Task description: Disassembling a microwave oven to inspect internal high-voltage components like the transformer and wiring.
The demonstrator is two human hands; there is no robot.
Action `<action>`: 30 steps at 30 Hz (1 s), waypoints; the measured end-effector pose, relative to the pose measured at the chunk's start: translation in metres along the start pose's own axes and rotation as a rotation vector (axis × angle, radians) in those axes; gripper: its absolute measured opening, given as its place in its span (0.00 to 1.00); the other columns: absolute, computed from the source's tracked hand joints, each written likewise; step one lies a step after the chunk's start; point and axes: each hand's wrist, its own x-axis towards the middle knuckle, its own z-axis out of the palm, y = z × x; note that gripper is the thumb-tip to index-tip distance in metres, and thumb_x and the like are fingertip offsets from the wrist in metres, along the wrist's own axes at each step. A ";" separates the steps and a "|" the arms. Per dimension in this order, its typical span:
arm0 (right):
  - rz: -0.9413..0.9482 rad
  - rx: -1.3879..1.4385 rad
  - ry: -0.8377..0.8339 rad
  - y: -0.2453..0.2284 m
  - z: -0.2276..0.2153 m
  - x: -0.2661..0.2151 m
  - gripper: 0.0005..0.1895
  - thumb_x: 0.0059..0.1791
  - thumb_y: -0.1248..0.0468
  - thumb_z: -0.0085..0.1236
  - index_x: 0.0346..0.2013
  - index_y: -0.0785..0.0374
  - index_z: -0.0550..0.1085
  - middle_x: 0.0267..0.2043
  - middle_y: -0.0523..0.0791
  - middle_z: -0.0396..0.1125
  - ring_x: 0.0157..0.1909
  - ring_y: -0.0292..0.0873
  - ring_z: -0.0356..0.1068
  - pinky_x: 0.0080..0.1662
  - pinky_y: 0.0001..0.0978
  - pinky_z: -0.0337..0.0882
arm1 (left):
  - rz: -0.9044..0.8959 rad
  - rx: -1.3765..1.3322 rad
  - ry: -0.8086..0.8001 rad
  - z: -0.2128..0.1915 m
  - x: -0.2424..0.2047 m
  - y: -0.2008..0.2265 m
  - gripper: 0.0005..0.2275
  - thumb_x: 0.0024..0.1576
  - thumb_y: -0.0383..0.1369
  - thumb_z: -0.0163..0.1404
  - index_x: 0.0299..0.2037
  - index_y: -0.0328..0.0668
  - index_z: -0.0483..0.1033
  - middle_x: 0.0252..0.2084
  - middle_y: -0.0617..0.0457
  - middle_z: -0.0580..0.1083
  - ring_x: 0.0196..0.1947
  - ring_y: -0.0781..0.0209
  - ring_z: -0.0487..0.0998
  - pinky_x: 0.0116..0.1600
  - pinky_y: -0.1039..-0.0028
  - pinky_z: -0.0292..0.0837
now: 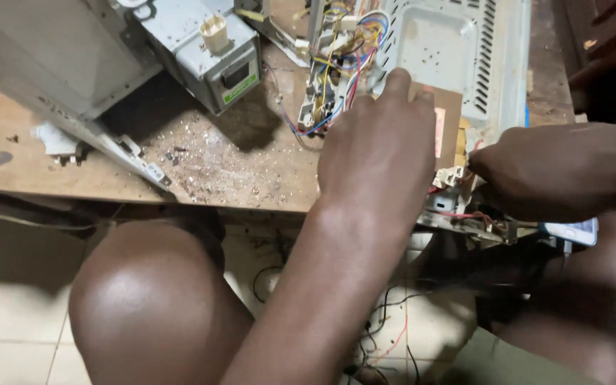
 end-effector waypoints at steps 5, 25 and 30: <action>-0.025 -0.080 0.005 -0.007 0.000 -0.002 0.14 0.50 0.48 0.45 0.35 0.48 0.75 0.30 0.38 0.79 0.29 0.41 0.78 0.37 0.36 0.78 | -0.026 -0.041 -0.002 -0.001 -0.002 0.004 0.09 0.50 0.20 0.51 0.39 0.31 0.83 0.50 0.41 0.73 0.30 0.47 0.80 0.34 0.57 0.81; 0.196 0.115 0.131 0.007 0.017 -0.008 0.24 0.52 0.39 0.42 0.37 0.50 0.78 0.31 0.43 0.80 0.32 0.45 0.81 0.42 0.35 0.81 | -0.033 -0.014 -0.113 -0.004 0.003 0.003 0.15 0.47 0.19 0.53 0.45 0.32 0.80 0.60 0.38 0.69 0.39 0.44 0.78 0.40 0.58 0.82; 0.212 0.172 0.161 0.011 0.018 -0.012 0.29 0.54 0.37 0.40 0.31 0.51 0.81 0.25 0.41 0.79 0.27 0.43 0.77 0.38 0.31 0.80 | 0.005 0.011 -0.088 -0.004 0.004 0.000 0.17 0.48 0.19 0.52 0.49 0.31 0.80 0.60 0.34 0.70 0.38 0.44 0.80 0.41 0.59 0.81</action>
